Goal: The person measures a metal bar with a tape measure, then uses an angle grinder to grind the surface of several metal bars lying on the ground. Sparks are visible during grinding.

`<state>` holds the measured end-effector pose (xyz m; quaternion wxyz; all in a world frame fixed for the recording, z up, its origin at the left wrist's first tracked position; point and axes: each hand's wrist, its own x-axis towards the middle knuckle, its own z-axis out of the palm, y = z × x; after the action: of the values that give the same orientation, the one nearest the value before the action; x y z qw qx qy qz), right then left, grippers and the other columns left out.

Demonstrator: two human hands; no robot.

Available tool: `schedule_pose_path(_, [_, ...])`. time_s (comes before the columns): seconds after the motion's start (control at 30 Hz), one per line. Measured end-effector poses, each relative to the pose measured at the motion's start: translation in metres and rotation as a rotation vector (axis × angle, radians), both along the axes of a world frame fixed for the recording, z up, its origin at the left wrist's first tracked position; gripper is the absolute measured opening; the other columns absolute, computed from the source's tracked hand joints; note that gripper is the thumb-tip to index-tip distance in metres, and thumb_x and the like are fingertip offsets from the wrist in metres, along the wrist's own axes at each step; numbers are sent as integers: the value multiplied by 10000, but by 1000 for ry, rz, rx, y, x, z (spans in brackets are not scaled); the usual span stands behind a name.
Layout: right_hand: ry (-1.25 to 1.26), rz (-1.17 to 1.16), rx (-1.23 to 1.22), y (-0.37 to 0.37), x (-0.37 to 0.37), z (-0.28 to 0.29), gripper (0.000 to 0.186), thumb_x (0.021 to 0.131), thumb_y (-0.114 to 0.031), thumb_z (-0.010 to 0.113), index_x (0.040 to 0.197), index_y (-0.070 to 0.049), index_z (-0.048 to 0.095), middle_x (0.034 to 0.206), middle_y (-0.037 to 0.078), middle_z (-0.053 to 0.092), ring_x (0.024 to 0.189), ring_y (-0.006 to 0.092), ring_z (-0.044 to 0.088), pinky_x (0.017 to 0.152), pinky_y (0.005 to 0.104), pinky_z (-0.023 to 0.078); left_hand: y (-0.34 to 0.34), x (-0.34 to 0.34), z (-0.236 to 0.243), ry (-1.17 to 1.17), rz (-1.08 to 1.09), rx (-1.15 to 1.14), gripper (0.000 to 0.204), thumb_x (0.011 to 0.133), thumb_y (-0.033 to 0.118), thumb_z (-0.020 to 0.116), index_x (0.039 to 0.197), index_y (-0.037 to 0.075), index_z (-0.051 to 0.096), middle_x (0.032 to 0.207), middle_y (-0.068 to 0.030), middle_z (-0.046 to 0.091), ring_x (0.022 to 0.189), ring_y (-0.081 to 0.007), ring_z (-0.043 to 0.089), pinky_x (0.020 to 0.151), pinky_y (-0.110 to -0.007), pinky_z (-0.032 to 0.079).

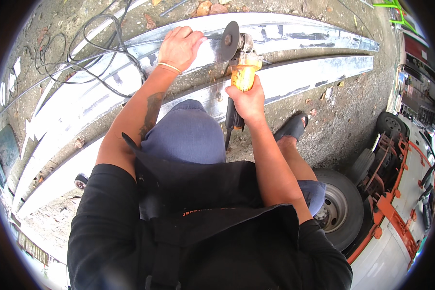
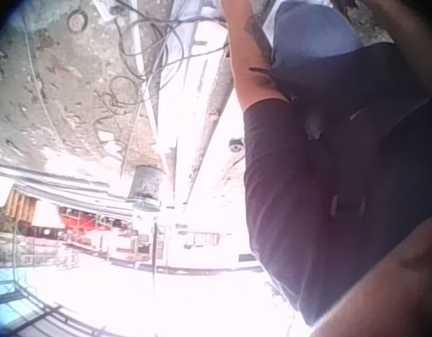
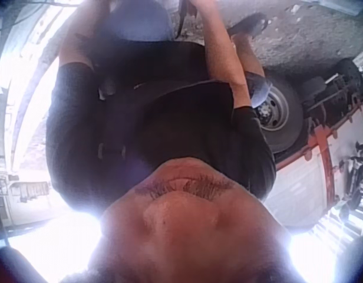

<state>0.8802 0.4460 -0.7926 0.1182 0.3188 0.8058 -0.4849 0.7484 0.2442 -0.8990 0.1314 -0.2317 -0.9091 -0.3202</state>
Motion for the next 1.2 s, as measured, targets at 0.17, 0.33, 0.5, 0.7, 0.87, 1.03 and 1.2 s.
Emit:
schedule_pose_path(0.17, [-35, 5, 38, 2, 2, -9, 496, 768, -110, 822, 1185, 24, 588, 1002, 68, 695, 848, 150, 650, 774, 321, 554, -1, 0, -4, 9, -10, 11, 168, 975, 307, 724, 982, 147, 774, 906, -37, 642, 955, -268, 655, 867, -429, 535])
schedule_pose_path(0.33, [-10, 16, 99, -1, 1, -9, 496, 769, -133, 823, 1184, 15, 597, 1001, 79, 712, 863, 158, 664, 792, 328, 560, 0, 0, -2, 5, -1, 19, 161, 968, 298, 732, 973, 144, 781, 894, -38, 638, 942, -270, 655, 860, -432, 540])
schedule_pose_path(0.5, [-55, 17, 137, -5, -2, -2, 506, 764, -159, 829, 1186, 8, 606, 990, 93, 724, 881, 168, 679, 808, 339, 565, 0, -1, -2, 10, -3, 38, 158, 961, 291, 741, 972, 139, 785, 877, -38, 634, 922, -269, 657, 845, -428, 548])
schedule_pose_path(0.7, [-52, 18, 158, -6, -2, -2, 506, 764, -173, 827, 1180, 4, 602, 1002, 109, 734, 890, 195, 691, 820, 351, 568, -1, -2, -1, 14, -9, 39, 155, 955, 287, 745, 967, 137, 784, 872, -37, 635, 912, -262, 658, 848, -419, 547])
schedule_pose_path(0.87, [-110, 7, 177, -10, -1, 3, 511, 765, -180, 818, 1188, 1, 594, 1009, 122, 738, 900, 218, 700, 834, 363, 569, -1, -2, 2, -20, -9, 58, 164, 952, 297, 747, 938, 136, 773, 860, -35, 628, 912, -263, 657, 840, -423, 542])
schedule_pose_path(1.03, [-116, 19, 215, -8, 2, -4, 501, 766, -169, 809, 1184, -4, 587, 1009, 124, 739, 888, 220, 702, 831, 364, 569, 0, -1, -4, 6, -3, 44, 171, 957, 300, 742, 908, 136, 752, 863, -40, 622, 920, -267, 655, 838, -422, 536])
schedule_pose_path(1.2, [-48, 28, 209, -5, 6, -16, 502, 766, -158, 807, 1189, -7, 582, 985, 109, 735, 866, 200, 698, 807, 357, 567, 1, 1, -4, -19, 0, 9, 169, 968, 299, 730, 908, 142, 744, 875, -41, 614, 938, -259, 655, 850, -422, 539])
